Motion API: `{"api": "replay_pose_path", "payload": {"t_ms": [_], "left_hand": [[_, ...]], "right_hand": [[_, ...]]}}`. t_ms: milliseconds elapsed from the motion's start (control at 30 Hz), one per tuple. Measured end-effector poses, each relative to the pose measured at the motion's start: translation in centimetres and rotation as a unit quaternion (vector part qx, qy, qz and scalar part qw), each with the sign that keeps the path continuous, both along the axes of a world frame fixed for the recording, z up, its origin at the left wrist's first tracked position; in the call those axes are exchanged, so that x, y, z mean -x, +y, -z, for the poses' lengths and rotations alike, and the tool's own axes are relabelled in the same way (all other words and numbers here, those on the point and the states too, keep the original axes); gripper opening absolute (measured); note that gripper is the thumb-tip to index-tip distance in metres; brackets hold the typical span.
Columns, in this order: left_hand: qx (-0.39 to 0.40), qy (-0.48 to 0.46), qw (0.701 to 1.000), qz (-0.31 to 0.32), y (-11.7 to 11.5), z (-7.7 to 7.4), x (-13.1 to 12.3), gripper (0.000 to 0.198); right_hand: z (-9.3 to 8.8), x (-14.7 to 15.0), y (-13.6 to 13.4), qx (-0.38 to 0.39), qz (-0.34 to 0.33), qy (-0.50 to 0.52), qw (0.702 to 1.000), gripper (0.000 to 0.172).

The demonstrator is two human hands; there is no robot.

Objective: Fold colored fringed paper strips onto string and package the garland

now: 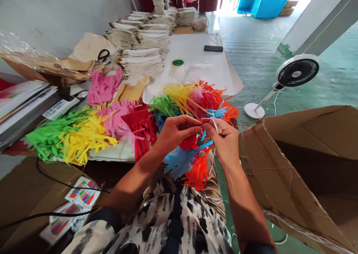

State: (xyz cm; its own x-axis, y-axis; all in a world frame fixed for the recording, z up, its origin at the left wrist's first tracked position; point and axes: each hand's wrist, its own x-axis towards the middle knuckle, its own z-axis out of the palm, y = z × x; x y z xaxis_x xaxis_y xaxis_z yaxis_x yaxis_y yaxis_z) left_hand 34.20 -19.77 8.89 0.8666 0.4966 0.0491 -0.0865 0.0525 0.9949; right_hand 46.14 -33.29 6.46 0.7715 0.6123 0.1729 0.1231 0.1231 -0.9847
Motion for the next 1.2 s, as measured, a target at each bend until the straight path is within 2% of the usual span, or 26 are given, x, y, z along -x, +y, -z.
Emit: {"api": "replay_pose_path", "payload": {"t_ms": [200,367,667,733,833,900,1000,1200], "left_hand": [[0.03,-0.017,0.999,0.003,0.1,0.5,0.2,0.036],[0.076,-0.028,0.997,0.012,0.3,1.3,0.3,0.037],[0.078,-0.039,0.996,0.009,0.5,1.8,0.4,0.036],[0.045,-0.038,0.998,-0.002,0.3,1.9,0.5,0.033],[-0.061,-0.038,0.997,-0.032,-0.3,1.7,0.7,0.024],[-0.138,-0.038,0.989,-0.048,-0.7,1.6,0.8,0.019],[-0.202,-0.031,0.976,-0.073,-1.1,1.3,1.0,0.013],[-0.341,-0.032,0.925,-0.162,-1.6,1.0,1.2,0.009]], "right_hand": [[0.1,0.3,0.1,0.019,0.005,-0.024,1.0,0.029],[0.2,0.2,0.4,-0.002,-0.025,0.011,1.0,0.022],[0.5,0.3,0.6,-0.009,-0.031,0.021,0.999,0.014],[0.6,0.3,0.7,-0.005,-0.026,0.012,1.0,0.013],[0.6,0.4,0.8,0.004,-0.024,0.002,1.0,0.013],[0.5,0.6,0.8,0.0,-0.02,-0.011,1.0,0.012],[0.0,1.4,0.9,0.02,0.019,-0.069,0.997,0.011],[-0.4,3.0,1.5,0.07,0.108,-0.213,0.969,0.015]]}}
